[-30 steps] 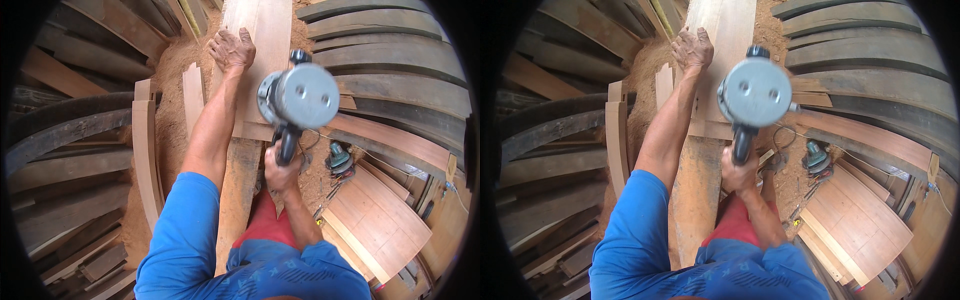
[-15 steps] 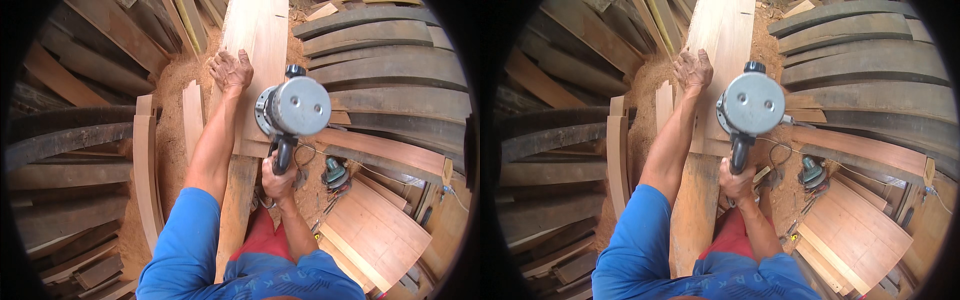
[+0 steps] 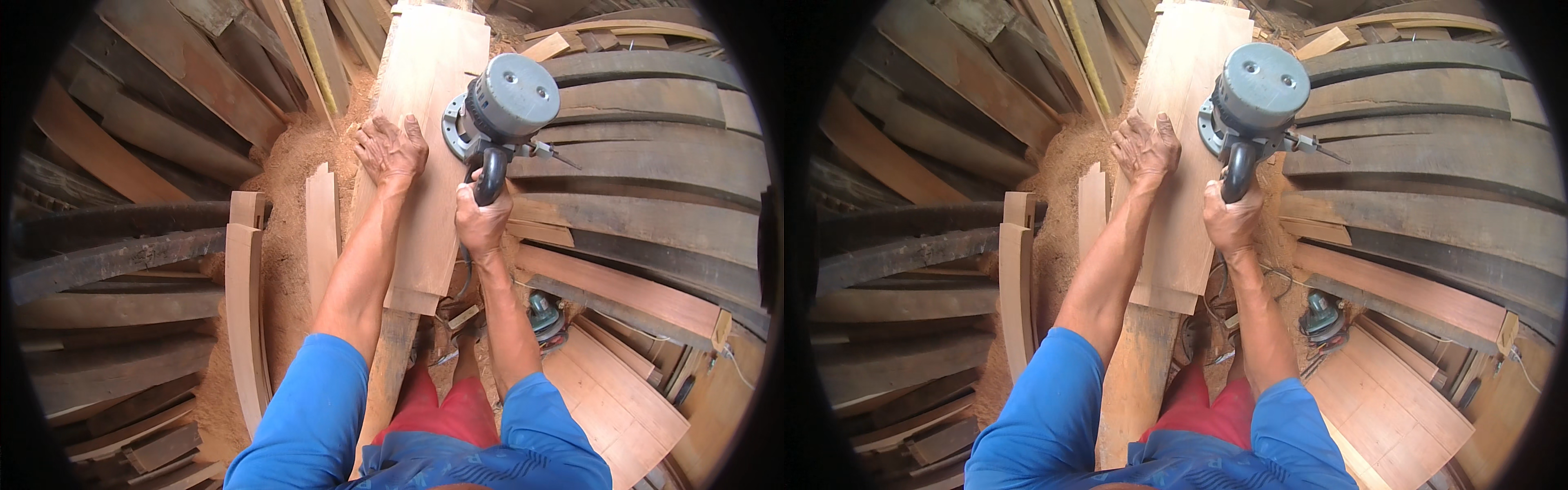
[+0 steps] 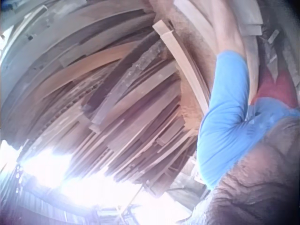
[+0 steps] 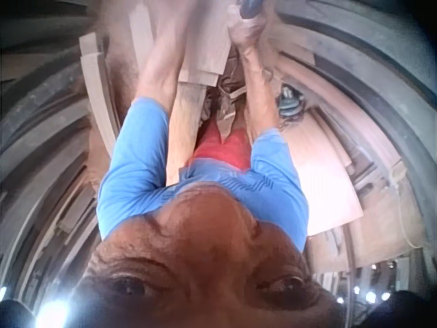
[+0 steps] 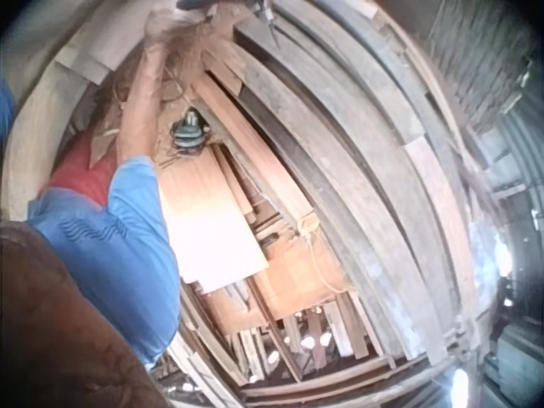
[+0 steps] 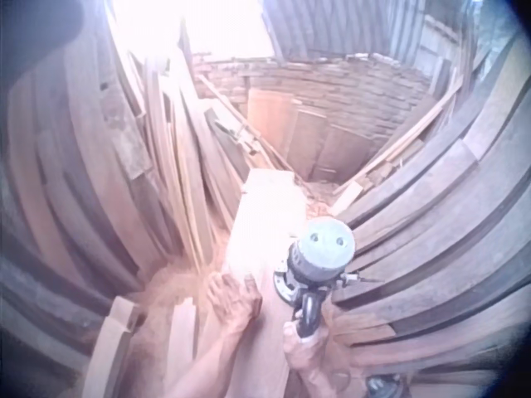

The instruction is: The person assembles a wooden frame by hammering nails into joints, marking and cutting planks with a circular saw, and smoothing edges with a hand file. The person handles planks, a hammer, a circular saw, and a file to join and finish the frame components.

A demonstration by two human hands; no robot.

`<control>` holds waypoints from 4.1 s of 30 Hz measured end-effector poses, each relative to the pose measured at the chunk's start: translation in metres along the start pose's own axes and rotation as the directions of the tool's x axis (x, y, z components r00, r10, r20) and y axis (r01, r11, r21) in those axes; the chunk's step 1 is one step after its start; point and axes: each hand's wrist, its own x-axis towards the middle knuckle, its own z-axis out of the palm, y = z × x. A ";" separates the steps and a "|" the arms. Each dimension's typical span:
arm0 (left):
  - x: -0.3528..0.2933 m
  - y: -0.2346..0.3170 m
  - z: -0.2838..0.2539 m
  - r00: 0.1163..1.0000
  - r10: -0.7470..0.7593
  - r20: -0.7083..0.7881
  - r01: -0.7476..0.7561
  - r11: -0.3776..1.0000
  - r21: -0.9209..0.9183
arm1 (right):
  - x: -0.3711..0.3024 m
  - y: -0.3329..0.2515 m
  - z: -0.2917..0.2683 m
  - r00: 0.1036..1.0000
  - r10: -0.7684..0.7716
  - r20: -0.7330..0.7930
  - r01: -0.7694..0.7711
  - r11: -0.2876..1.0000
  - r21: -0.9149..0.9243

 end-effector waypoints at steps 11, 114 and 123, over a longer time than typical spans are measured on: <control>0.002 -0.010 0.014 0.989 0.089 -0.122 -0.084 0.995 0.049 | 0.121 0.023 0.032 0.999 0.040 0.036 -0.040 0.999 0.016; 0.014 -0.001 0.020 0.996 0.065 -0.066 -0.058 0.993 0.103 | -0.301 0.530 -0.159 0.058 0.998 -0.017 -0.972 0.060 0.226; 0.014 -0.029 0.014 0.989 0.147 -0.027 -0.148 0.987 -0.069 | -0.071 0.434 -0.166 0.673 0.739 -0.004 -0.621 0.563 -0.545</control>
